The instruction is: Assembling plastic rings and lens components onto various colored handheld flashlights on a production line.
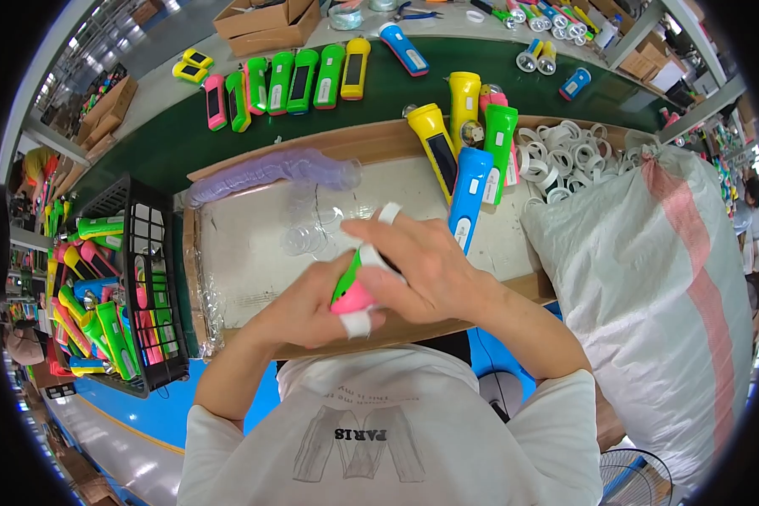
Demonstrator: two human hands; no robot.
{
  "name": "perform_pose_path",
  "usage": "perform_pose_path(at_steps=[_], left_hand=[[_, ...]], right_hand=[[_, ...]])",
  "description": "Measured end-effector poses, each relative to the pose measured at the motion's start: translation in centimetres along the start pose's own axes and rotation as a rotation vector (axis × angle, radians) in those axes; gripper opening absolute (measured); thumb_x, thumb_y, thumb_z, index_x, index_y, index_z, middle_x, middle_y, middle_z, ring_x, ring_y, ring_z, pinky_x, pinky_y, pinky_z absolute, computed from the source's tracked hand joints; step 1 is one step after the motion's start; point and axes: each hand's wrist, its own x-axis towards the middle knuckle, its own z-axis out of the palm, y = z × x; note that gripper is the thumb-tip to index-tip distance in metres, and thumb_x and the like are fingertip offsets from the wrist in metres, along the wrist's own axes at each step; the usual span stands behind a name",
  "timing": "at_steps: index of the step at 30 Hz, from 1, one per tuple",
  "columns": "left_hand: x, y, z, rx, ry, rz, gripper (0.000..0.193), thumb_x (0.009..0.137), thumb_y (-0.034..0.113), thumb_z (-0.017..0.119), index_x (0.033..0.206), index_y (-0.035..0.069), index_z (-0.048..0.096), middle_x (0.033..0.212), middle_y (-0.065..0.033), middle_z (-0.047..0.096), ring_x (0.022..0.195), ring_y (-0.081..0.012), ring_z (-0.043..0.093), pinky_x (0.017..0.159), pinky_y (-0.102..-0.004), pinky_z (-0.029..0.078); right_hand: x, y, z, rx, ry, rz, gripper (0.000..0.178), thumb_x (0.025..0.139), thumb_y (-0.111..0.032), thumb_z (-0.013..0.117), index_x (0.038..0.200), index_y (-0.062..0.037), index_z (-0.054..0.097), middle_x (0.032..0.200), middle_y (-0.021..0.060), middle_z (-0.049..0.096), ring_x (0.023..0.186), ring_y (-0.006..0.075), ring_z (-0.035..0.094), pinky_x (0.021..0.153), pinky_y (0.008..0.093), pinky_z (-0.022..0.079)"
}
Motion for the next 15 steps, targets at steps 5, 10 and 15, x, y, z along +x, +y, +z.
perform_pose_path(at_steps=[5,10,15], left_hand=[[0.9,-2.4,0.7,-0.735,-0.234,0.036,0.03,0.081,0.013,0.071,0.107,0.002,0.059,0.093,-0.0034,0.064,0.082,-0.0119,0.06,0.075,-0.027,0.051],[0.9,-4.1,0.5,-0.49,0.027,-0.042,0.034,0.08,0.014,0.073,0.109,0.004,0.059,0.086,-0.0056,0.065,0.074,-0.0114,0.062,0.063,-0.0268,0.051],[0.6,-5.5,0.9,-0.191,0.246,0.02,0.063,0.081,0.004,0.07,0.138,0.002,0.043,0.121,-0.0158,0.058,0.11,-0.0249,0.058,0.092,-0.0324,0.047]], right_hand=[[1.9,1.0,-0.1,0.257,0.023,-0.109,0.063,0.092,-0.049,0.047,0.127,0.0028,0.058,0.102,0.0162,0.057,0.083,0.0234,0.055,0.069,0.033,0.042],[0.4,1.5,2.4,0.695,0.063,0.27,0.071,0.079,-0.021,0.078,0.132,-0.0064,0.034,0.113,0.0155,0.051,0.102,0.0191,0.053,0.088,0.0313,0.046],[-1.1,2.8,5.1,0.589,0.157,0.305,0.048,0.079,-0.02,0.079,0.108,-0.0057,0.044,0.119,0.0185,0.052,0.107,0.0222,0.054,0.092,0.0336,0.045]])
